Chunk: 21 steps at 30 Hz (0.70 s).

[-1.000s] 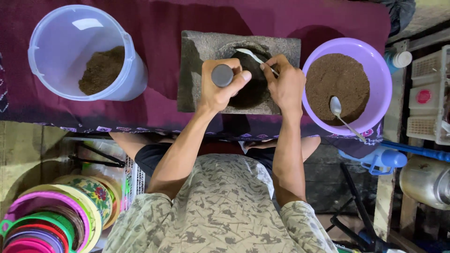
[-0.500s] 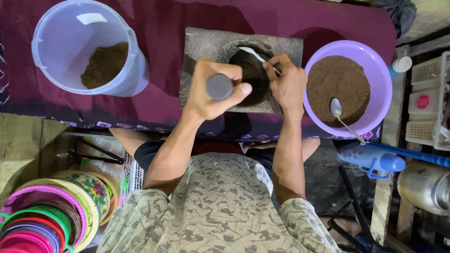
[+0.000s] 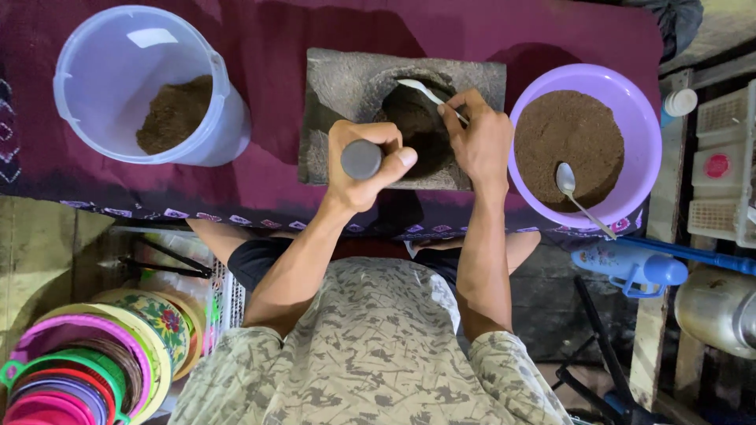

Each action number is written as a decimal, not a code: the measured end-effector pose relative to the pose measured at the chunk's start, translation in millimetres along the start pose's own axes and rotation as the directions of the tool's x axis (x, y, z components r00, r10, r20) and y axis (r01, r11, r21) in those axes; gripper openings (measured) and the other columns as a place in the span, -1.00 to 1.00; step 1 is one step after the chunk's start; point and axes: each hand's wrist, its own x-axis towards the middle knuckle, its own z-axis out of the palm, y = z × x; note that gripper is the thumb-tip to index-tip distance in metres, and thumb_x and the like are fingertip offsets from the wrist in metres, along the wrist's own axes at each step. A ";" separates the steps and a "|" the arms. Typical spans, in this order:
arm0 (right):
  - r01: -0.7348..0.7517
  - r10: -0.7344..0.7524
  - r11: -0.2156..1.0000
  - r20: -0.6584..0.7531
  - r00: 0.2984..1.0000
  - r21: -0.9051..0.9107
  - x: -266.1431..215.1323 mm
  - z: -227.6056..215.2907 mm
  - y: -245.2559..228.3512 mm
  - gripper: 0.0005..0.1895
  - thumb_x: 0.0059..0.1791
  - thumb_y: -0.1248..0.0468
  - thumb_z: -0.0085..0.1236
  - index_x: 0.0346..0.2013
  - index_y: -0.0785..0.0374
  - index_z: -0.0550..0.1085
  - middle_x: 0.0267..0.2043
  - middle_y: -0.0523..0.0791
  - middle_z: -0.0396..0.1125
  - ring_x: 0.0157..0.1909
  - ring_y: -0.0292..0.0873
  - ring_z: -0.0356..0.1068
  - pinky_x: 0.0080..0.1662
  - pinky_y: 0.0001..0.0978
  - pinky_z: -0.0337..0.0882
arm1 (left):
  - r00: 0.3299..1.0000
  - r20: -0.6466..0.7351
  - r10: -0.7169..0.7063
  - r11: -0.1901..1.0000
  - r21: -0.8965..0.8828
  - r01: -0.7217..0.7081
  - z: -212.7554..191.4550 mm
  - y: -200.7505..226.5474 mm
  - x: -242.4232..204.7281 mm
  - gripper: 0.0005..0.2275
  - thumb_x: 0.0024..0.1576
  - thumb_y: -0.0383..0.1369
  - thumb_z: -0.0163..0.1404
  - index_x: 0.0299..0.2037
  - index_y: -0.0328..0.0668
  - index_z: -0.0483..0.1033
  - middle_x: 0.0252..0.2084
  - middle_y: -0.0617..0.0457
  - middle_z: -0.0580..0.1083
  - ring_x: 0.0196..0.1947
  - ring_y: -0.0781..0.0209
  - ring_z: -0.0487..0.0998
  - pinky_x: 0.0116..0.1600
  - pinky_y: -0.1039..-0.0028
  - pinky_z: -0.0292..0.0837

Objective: Processing and transferring brown powder between containers using a mortar, pestle, and spoons

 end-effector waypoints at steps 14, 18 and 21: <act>-0.040 0.040 0.999 0.009 0.999 0.021 -4.4 -6.8 -11.7 -0.89 0.13 0.17 0.23 -0.26 0.06 0.52 -0.66 -0.15 0.30 -0.54 0.08 0.38 -0.31 -0.14 0.35 | 0.999 0.037 -0.027 0.992 -0.119 0.031 14.0 -1.3 -10.5 -0.66 0.11 -0.34 0.11 -0.71 -0.06 0.33 -0.77 0.18 0.19 -0.74 0.44 0.14 -0.56 0.61 0.05; -0.048 0.048 0.999 -0.015 0.999 0.027 -5.2 -4.8 -11.6 -0.88 0.15 0.16 0.21 -0.26 0.06 0.52 -0.66 -0.16 0.30 -0.50 0.11 0.42 -0.28 -0.16 0.38 | 0.997 -0.026 0.073 0.994 -0.077 -0.075 17.4 -48.4 -15.5 -0.65 0.12 -0.34 0.09 -0.72 -0.07 0.31 -0.79 0.17 0.18 -0.75 0.42 0.12 -0.59 0.58 0.00; -0.054 0.055 0.998 -0.020 0.998 0.033 -9.2 -6.8 -16.8 -0.90 0.12 0.16 0.21 -0.24 0.07 0.53 -0.54 -0.07 0.44 -0.44 0.22 0.45 -0.31 -0.04 0.38 | 0.994 -0.059 0.096 0.984 -0.147 -0.104 12.3 -48.5 -10.5 -0.64 0.17 -0.36 0.08 -0.70 -0.06 0.31 -0.79 0.21 0.16 -0.74 0.49 0.07 -0.59 0.63 -0.03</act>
